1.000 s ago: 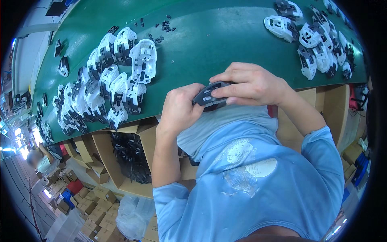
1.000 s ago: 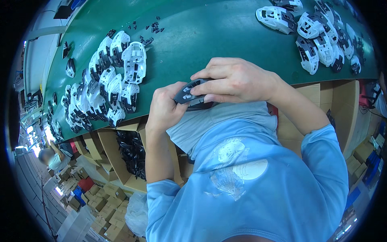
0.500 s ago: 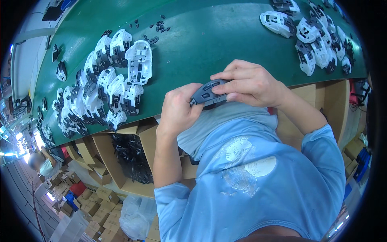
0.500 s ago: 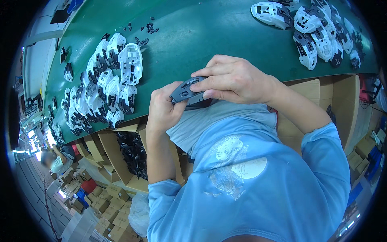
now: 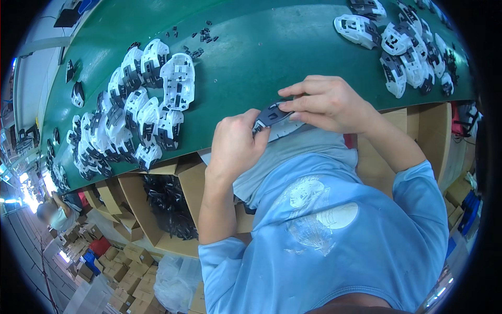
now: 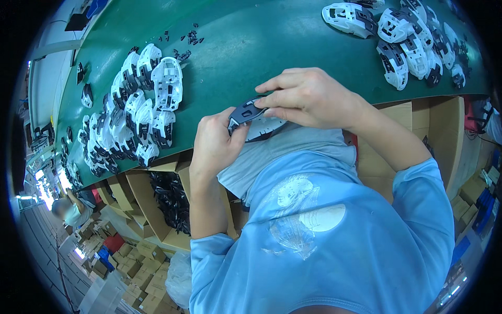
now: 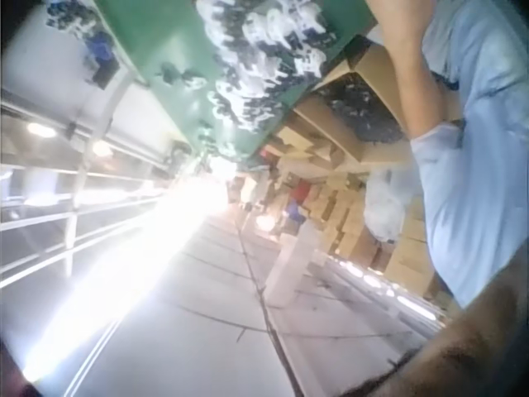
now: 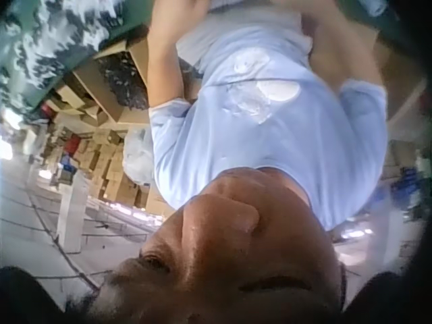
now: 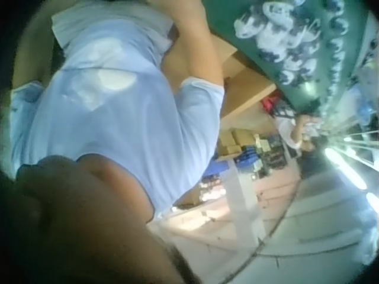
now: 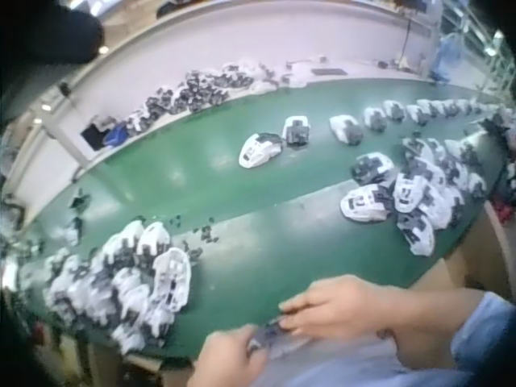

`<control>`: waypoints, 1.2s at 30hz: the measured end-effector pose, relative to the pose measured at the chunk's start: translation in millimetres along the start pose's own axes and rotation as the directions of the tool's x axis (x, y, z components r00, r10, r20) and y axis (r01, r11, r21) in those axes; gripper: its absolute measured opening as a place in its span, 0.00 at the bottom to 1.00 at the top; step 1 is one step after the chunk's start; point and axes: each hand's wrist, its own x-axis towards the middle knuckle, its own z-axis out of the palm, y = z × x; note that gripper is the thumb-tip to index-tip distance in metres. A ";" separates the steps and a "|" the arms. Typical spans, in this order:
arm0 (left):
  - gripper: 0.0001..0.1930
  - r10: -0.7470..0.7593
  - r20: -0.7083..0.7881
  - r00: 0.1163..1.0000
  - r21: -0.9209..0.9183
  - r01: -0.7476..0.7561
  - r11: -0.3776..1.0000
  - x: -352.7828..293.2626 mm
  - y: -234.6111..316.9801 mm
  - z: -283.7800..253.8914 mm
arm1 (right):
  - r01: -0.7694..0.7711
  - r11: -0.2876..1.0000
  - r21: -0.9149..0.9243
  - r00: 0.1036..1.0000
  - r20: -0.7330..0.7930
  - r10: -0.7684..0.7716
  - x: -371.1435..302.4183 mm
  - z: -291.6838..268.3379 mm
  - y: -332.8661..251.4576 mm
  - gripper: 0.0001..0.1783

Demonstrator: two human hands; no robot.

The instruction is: The person assembles computer mouse shells by taking components from the conveyor table and a box, attaching side panels onto the mouse frames by hand, and placing the assembled pieces onto the conveyor belt.

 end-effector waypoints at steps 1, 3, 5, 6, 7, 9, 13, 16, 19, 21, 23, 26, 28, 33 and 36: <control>0.08 0.003 0.017 1.000 0.003 -0.003 1.000 -1.5 1.8 0.5 | 0.000 1.000 0.001 1.000 0.003 0.000 1.6 -3.4 1.4 0.12; 0.09 0.026 0.007 1.000 -0.006 -0.026 1.000 -0.4 3.0 -3.8 | -0.084 0.970 0.226 0.996 0.061 0.072 4.6 -9.4 4.4 0.11; 0.09 0.050 -0.010 0.999 -0.012 -0.050 0.999 1.2 2.2 -5.1 | -0.271 0.882 0.385 0.962 0.090 0.256 4.1 -11.7 7.2 0.11; 0.09 0.037 -0.002 0.999 -0.004 -0.037 0.999 1.2 1.7 -4.7 | -0.436 0.732 0.523 0.892 0.147 0.427 4.1 -12.5 7.9 0.11; 0.09 0.021 0.007 1.000 0.004 -0.021 1.000 0.7 1.0 -4.7 | -0.358 0.817 0.451 0.925 0.052 0.376 5.6 -12.2 6.8 0.11; 0.09 0.005 0.011 1.000 -0.002 -0.005 1.000 0.9 0.4 -4.0 | -0.261 0.906 0.334 0.964 0.048 0.261 6.9 -14.1 3.2 0.11; 0.09 -0.039 0.043 0.998 -0.023 0.040 0.999 0.5 2.6 -5.0 | -0.117 0.979 0.165 0.992 0.065 0.107 7.5 -10.7 -2.3 0.10; 0.09 0.019 0.007 1.000 -0.044 -0.018 0.999 2.4 -1.5 -2.3 | -0.054 0.991 0.123 0.997 0.068 0.045 2.8 -8.1 -0.8 0.12; 0.10 -0.025 -0.019 1.000 -0.083 0.023 0.996 1.1 -7.3 2.3 | 0.024 0.999 0.023 0.998 0.051 -0.025 -2.4 -5.3 -0.3 0.14; 0.10 0.031 -0.068 0.997 -0.043 -0.034 0.998 2.2 -11.6 6.2 | 0.054 0.997 -0.059 0.998 0.029 -0.052 -1.8 -6.4 -1.3 0.14; 0.11 0.091 -0.108 0.990 -0.005 -0.092 0.996 4.1 -10.6 8.0 | 0.079 0.997 0.002 0.997 -0.015 -0.079 -0.6 -5.7 -5.1 0.15; 0.14 0.192 -0.104 0.976 0.106 -0.181 0.978 8.9 -4.3 8.0 | 0.019 0.991 0.133 1.000 0.000 -0.020 5.3 -10.4 11.3 0.12; 0.16 0.247 -0.126 0.961 0.176 -0.223 0.959 4.1 -2.3 10.3 | -0.015 0.991 0.136 1.000 0.009 0.014 6.7 -17.2 9.5 0.13; 0.16 0.193 -0.226 0.955 0.105 -0.174 0.979 11.4 1.7 6.0 | 0.142 0.979 -0.146 0.985 -0.081 -0.155 10.0 -20.8 1.2 0.13; 0.14 0.163 -0.124 0.979 -0.005 -0.165 0.986 13.7 0.9 6.6 | 0.196 0.977 -0.087 0.979 -0.044 -0.201 9.5 -17.1 11.5 0.14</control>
